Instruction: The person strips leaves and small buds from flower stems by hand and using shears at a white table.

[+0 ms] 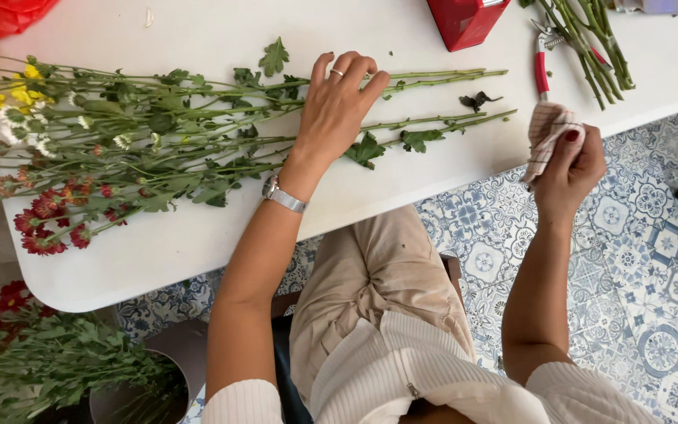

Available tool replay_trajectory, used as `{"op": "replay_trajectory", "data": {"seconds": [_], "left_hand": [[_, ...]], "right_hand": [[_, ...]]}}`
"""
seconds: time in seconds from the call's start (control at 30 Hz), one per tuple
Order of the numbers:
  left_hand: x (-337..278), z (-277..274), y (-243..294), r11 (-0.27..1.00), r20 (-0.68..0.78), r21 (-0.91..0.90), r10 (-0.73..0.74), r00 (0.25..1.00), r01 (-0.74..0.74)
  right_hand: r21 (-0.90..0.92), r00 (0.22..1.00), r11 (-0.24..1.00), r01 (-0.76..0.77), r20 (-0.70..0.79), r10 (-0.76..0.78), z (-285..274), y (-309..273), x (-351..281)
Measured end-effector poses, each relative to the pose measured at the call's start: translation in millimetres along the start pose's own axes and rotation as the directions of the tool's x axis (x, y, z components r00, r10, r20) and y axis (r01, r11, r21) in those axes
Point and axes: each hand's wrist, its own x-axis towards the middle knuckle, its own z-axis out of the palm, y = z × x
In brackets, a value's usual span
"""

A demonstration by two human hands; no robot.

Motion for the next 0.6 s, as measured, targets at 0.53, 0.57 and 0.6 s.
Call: {"op": "replay_trajectory", "data": {"seconds": [0.53, 0.57, 0.6], "left_hand": [[-29, 19, 10, 0.996, 0.270, -0.044, -0.066, 0.961, 0.081], [-30, 19, 12, 0.998, 0.268, -0.003, -0.061, 0.961, 0.065], [-26, 11, 12, 0.998, 0.266, -0.005, -0.059, 0.962, 0.063]], "right_hand": [[-0.060, 0.956, 0.998, -0.033, 0.289, 0.049, 26, -75, 37], [-0.061, 0.955, 0.998, 0.030, 0.296, -0.010, 27, -79, 40], [-0.063, 0.956, 0.998, 0.030, 0.294, -0.010, 28, -81, 44]]}}
